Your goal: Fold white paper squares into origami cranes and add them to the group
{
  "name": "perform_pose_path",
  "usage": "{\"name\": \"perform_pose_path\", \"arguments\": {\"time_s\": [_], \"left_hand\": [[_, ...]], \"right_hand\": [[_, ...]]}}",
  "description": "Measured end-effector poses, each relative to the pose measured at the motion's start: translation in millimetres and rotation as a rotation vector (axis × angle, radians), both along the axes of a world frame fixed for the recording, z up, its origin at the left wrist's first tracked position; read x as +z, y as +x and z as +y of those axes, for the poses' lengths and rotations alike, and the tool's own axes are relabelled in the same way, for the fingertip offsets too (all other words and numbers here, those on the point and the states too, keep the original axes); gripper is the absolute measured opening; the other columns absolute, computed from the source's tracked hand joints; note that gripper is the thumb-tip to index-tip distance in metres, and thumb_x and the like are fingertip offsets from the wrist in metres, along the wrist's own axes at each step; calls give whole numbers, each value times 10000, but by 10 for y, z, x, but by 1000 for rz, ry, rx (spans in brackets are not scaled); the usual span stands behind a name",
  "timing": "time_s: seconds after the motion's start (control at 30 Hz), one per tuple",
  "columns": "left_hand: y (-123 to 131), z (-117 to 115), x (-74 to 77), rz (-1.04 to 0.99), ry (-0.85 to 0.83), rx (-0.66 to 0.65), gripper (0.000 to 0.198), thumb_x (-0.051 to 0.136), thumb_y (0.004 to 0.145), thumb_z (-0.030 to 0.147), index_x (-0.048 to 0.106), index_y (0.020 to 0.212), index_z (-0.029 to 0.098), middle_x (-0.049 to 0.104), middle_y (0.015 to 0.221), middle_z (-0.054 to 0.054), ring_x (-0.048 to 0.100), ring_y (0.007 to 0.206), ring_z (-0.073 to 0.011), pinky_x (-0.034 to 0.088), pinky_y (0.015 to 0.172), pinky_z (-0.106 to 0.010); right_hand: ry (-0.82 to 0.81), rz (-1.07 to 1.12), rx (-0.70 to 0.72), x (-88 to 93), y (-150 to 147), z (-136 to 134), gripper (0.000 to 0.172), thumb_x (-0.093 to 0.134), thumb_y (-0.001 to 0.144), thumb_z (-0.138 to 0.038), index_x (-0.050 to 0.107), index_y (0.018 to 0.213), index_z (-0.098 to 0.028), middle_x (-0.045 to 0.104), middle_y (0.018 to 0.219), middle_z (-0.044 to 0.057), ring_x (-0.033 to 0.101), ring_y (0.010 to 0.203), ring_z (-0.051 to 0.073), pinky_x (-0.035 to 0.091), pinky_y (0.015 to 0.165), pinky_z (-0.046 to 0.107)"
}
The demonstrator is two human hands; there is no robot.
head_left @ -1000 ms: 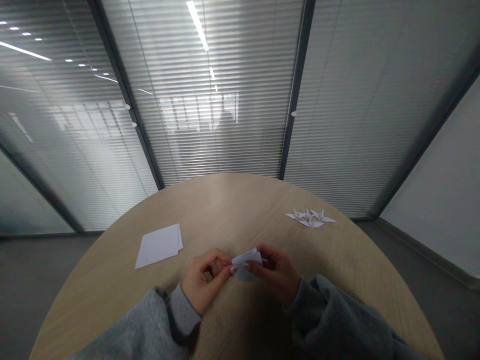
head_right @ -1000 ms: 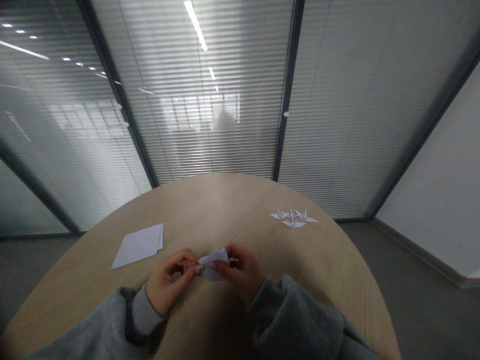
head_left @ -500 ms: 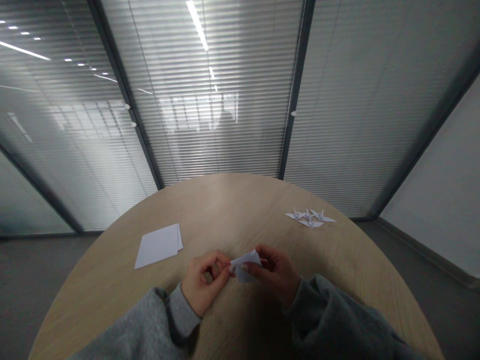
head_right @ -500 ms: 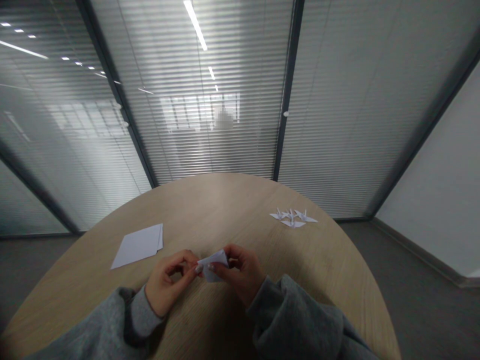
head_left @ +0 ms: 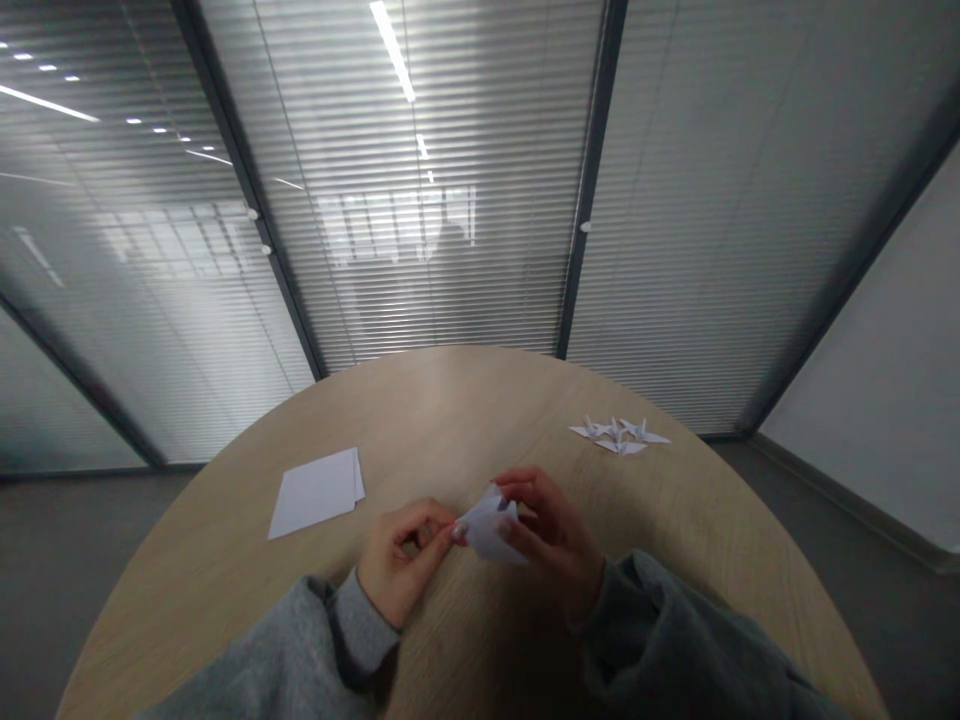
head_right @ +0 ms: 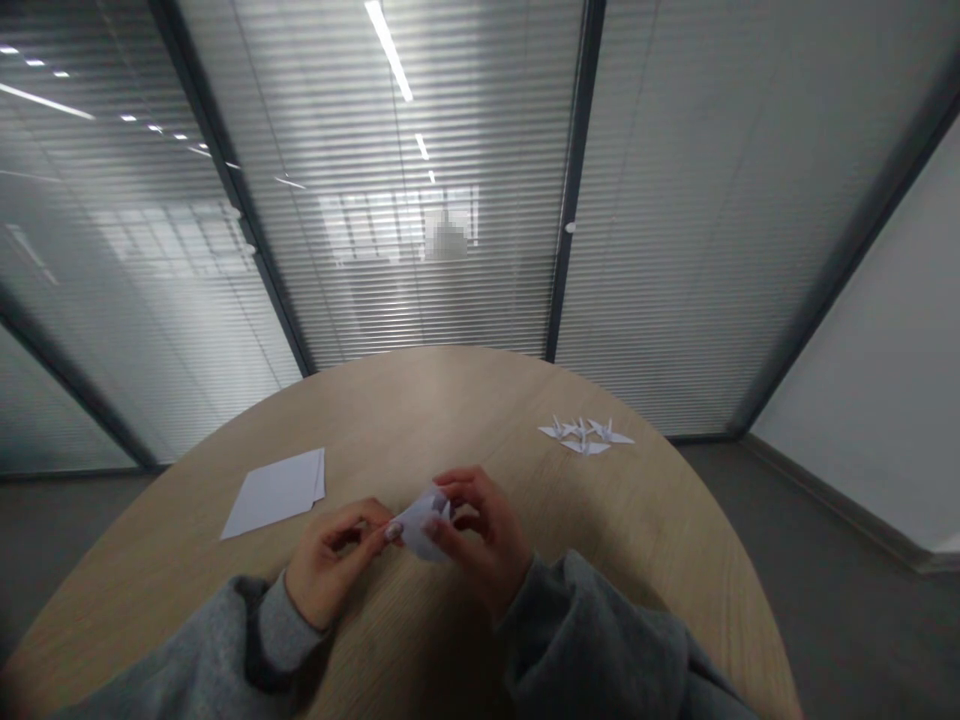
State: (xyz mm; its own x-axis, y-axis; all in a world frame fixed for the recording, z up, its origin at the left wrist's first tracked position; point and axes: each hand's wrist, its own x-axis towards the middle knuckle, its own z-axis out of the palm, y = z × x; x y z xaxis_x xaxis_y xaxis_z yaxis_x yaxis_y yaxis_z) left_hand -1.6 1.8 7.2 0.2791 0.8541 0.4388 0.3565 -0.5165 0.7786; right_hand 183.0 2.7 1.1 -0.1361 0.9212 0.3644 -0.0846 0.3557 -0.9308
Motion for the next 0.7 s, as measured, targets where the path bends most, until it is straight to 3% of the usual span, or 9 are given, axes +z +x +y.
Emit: {"name": "perform_pose_path", "arguments": {"time_s": [0.17,0.37,0.7], "left_hand": [[-15,7,16,-11,106,36,275,546,842,331,672,689,140,611,588,-28,498,512,-112,382,478,-200],[-6,-13,71,3,199,-9,265,537,859,308,679,703,148,620,595,-35,523,525,-122,394,490,-210],[8,-20,69,14,189,-26,279,536,857,312,673,686,139,594,569,-34,513,510,-124,391,482,-213]], "right_hand": [[173,-8,-75,66,46,-17,250,551,831,-449,590,894,-210,607,940,84,593,862,205,498,669,290],[327,-142,-43,31,37,26,166,585,817,-368,618,848,-208,593,951,85,588,900,213,488,740,332],[334,-228,-46,0,54,63,136,646,769,-329,641,748,-195,603,911,76,598,864,210,467,765,332]]}}
